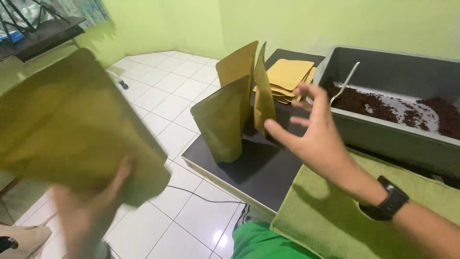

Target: Filling paper bags with ground coffee using a spoon and a digital scale for precise measurement.

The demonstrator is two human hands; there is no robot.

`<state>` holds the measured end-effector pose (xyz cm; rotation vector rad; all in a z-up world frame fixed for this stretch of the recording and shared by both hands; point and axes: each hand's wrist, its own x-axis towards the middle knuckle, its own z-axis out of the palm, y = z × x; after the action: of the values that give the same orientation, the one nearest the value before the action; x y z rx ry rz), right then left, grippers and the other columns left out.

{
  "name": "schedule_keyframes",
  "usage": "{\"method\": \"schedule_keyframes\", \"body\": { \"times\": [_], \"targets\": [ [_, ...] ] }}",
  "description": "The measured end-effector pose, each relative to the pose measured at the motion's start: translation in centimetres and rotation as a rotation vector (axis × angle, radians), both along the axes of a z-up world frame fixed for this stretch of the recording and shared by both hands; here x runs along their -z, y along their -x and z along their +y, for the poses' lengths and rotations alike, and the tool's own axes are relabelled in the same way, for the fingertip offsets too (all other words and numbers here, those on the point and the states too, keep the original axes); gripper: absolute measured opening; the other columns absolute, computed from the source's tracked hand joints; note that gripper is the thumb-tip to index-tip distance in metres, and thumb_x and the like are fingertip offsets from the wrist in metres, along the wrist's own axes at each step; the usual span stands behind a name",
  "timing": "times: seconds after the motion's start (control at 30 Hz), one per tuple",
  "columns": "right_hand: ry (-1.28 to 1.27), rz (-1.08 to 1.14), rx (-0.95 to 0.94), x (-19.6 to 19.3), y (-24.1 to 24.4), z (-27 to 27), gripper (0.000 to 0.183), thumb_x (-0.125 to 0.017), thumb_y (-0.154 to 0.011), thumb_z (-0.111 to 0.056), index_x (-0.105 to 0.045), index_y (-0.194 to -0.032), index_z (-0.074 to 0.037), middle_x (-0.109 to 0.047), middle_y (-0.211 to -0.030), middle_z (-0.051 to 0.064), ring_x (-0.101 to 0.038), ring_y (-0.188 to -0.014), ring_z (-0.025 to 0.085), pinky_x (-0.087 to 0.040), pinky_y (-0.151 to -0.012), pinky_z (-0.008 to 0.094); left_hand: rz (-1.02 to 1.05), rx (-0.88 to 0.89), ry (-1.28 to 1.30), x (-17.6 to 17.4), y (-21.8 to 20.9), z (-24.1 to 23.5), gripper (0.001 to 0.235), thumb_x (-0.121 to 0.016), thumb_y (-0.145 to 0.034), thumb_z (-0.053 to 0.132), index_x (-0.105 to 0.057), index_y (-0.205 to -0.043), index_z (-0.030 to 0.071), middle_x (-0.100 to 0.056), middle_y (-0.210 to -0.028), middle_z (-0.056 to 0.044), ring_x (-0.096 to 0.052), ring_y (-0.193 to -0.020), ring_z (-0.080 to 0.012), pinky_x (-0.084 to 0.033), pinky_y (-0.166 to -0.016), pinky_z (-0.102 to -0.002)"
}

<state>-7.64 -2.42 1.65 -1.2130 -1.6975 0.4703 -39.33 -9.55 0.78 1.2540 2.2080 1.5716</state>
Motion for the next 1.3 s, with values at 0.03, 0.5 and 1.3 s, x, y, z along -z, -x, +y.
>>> {"method": "schedule_keyframes", "body": {
  "times": [0.03,0.5,1.3],
  "targets": [
    [0.222,-0.009,0.023,0.7,0.2,0.4,0.09,-0.074,-0.081,-0.04,-0.024,-0.149,-0.009,-0.034,-0.152,0.013,-0.045,-0.137,0.023,-0.049,-0.11,0.038,-0.117,0.125,-0.096,0.7,-0.5,1.8,0.068,-0.085,-0.071,0.024,-0.061,-0.13,-0.002,-0.068,-0.131,-0.014,-0.066,-0.116,-0.0224,-0.056,-0.097,-0.035],
    [0.428,-0.148,-0.026,6.6,3.8,3.9,0.171,-0.101,-0.049,-0.057,0.02,-0.156,0.0,0.002,-0.161,0.038,-0.015,-0.147,0.061,-0.032,-0.115,0.069,0.219,0.655,-0.307,11.7,-2.6,15.9,0.041,-0.08,-0.083,0.011,-0.064,-0.118,-0.003,-0.073,-0.103,-0.025,-0.071,-0.097,-0.0465,-0.059,-0.082,-0.056],
    [0.434,-0.14,0.007,9.3,2.6,7.8,0.149,-0.088,-0.07,-0.059,0.015,-0.158,0.002,0.006,-0.163,0.034,-0.01,-0.152,0.053,-0.025,-0.124,0.061,0.17,1.071,-0.05,10.9,-7.5,23.6,0.091,-0.054,-0.085,0.061,-0.017,-0.147,0.006,-0.033,-0.145,-0.024,-0.033,-0.135,-0.044,-0.03,-0.109,-0.061]
  ]
}}
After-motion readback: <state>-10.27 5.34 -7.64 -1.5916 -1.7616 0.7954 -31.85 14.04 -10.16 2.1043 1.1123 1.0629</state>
